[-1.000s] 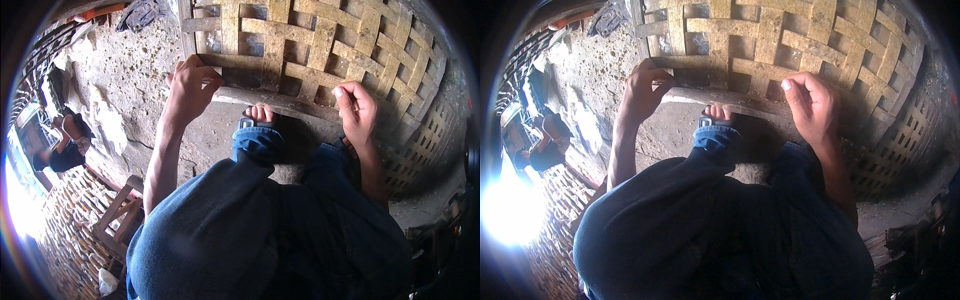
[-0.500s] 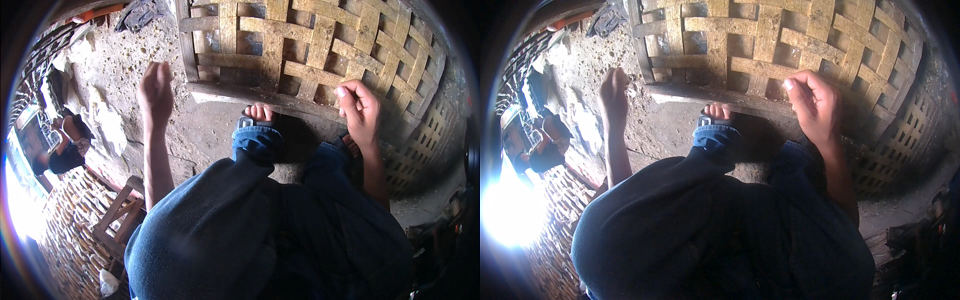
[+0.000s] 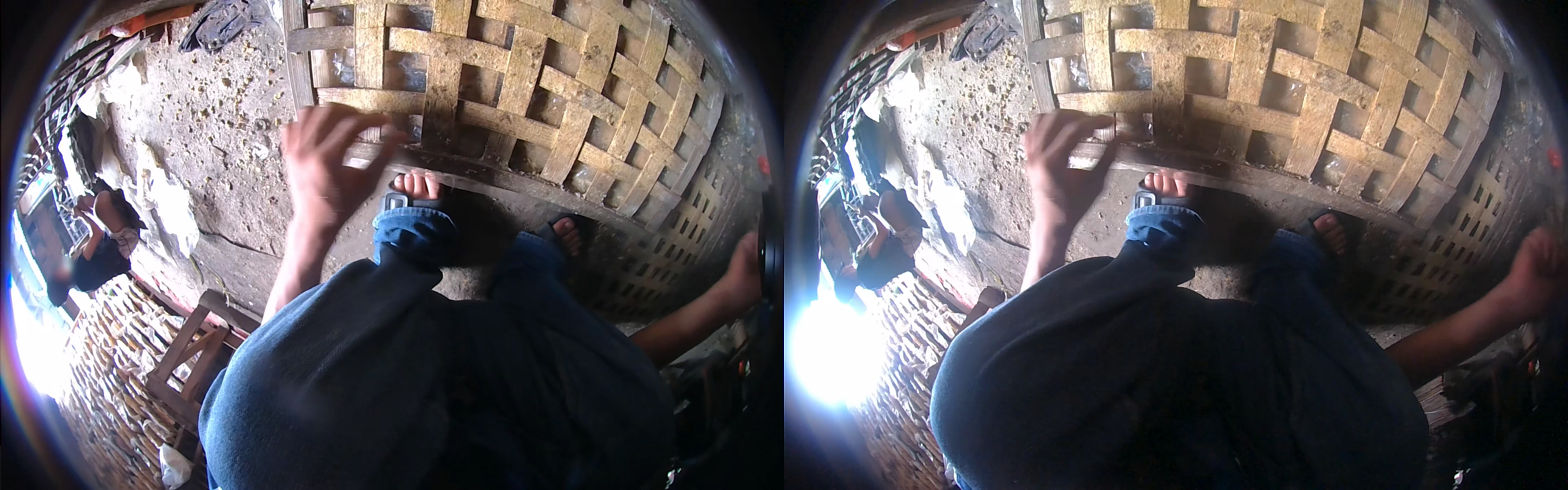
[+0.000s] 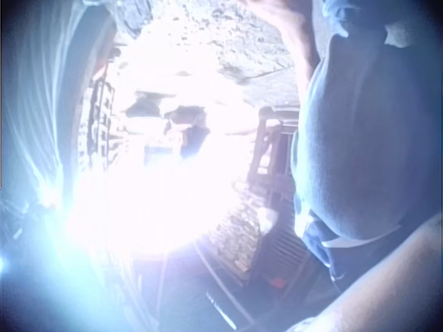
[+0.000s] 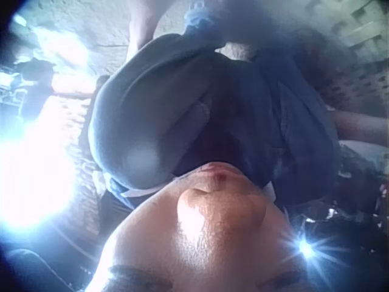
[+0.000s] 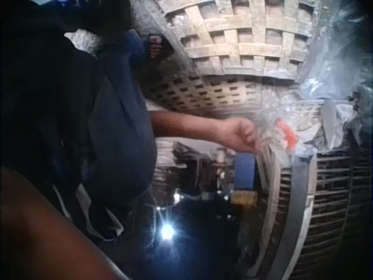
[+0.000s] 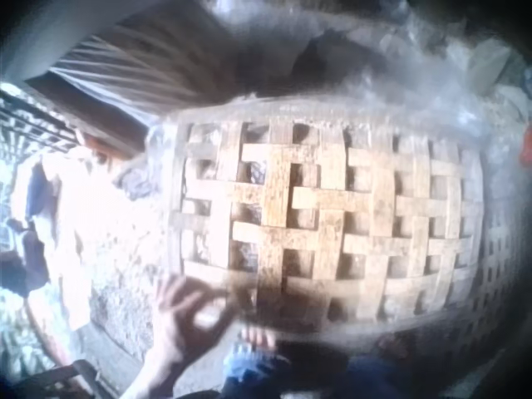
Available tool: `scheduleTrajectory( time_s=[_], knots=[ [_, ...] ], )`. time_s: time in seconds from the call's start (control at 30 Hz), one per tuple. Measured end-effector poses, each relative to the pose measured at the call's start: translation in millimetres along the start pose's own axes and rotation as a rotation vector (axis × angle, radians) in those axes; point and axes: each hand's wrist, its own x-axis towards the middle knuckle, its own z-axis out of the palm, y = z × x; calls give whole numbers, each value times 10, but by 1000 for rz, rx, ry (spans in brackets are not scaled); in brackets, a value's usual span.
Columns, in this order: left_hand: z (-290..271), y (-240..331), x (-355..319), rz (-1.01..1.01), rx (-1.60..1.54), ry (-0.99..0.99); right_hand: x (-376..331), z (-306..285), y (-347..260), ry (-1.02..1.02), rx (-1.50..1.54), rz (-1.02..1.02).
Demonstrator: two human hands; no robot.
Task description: The person assembles a wooden lattice tray by placing a plastic sheet inside, pressing it down, and adjusting the frame. The person repeats this process with another tray, ensuring the plastic is properly seated.
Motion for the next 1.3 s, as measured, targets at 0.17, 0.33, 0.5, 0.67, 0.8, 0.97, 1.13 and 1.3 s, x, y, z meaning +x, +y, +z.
scheduleTrajectory(
  time_s=[0.17,0.33,0.5,0.67,0.8,0.97,1.13,1.3],
  knots=[
    [303,318,27,-18,15,-20,-182,-928,-117,231,48,147],
    [311,346,59,-103,48,-163,-270,-986,95,487,-275,-188],
    [333,397,107,-119,50,-195,-336,-733,341,319,-202,-28],
    [303,353,123,-196,-46,-262,-423,-203,886,340,-138,125],
    [291,330,140,-138,-28,-233,-466,-144,1021,328,-156,185],
    [361,225,101,-123,-107,-190,-495,-74,1050,297,-196,204],
    [436,219,26,-63,-68,-90,-531,-19,1097,280,-214,238],
    [418,201,26,-47,-44,-86,-531,32,1178,283,-231,264]
  ],
)
